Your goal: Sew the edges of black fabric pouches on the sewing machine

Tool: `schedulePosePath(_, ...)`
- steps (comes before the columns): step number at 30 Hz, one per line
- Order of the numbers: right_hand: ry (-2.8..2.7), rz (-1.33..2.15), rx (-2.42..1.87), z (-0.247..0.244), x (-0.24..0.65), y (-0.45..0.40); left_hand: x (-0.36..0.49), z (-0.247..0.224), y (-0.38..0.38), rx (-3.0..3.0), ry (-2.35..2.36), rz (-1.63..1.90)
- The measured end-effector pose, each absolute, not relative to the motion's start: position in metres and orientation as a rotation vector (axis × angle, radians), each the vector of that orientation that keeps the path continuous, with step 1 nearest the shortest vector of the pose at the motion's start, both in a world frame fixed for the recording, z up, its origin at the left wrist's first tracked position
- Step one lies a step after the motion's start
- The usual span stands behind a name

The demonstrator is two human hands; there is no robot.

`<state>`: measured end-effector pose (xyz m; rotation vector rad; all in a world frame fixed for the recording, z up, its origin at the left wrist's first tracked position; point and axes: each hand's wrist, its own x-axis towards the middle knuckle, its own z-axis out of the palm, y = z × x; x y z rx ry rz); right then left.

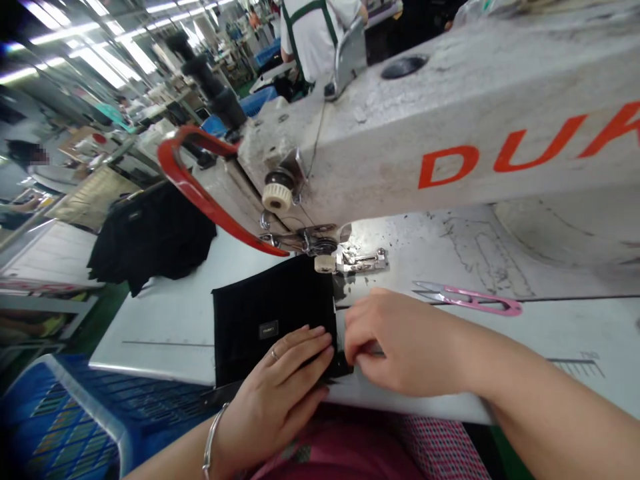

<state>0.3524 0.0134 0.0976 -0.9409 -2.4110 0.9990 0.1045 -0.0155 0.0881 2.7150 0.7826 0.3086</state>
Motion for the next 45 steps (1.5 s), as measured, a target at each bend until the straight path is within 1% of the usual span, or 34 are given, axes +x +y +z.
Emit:
schedulePosePath(4, -2.329, 0.654, -1.014, 0.086, 0.348, 0.016, 0.106, 0.089, -0.012, 2.683, 0.793, 0.355)
schedulePosePath(7, -2.380, 0.523, -1.011, 0.075, 0.346, 0.019, 0.108, 0.087, -0.003, 2.659, 0.820, 0.409)
schedulePosePath(15, -2.370, 0.347, -1.052, 0.068, 0.343, 0.025, 0.108, 0.079, 0.041, 2.702, 0.694, 0.517)
schedulePosePath(21, -2.398, 0.306, -1.248, 0.063, 0.342, 0.029, 0.109, 0.073, 0.072, 2.725, 0.610, 0.557)
schedulePosePath(26, -2.411, 0.156, -1.368, 0.061, 0.338, 0.033, 0.112, 0.071, 0.094, 2.745, 0.589, 0.617)
schedulePosePath(32, -2.416, 0.068, -1.554, 0.064, 0.332, 0.034, 0.116, 0.067, 0.108, 2.787, 0.593, 0.630)
schedulePosePath(36, -2.352, 0.088, -1.475, 0.064, 0.334, 0.032, 0.111, 0.065, 0.118, 2.817, 0.513, 0.643)
schedulePosePath(39, -2.225, 0.021, -1.409, 0.064, 0.340, 0.034, 0.102, 0.064, 0.131, 2.830, 0.502, 0.645)
schedulePosePath(45, -2.233, -0.119, -1.625, 0.067, 0.345, 0.040, 0.099, 0.065, 0.137, 2.657, 0.531, 0.780)
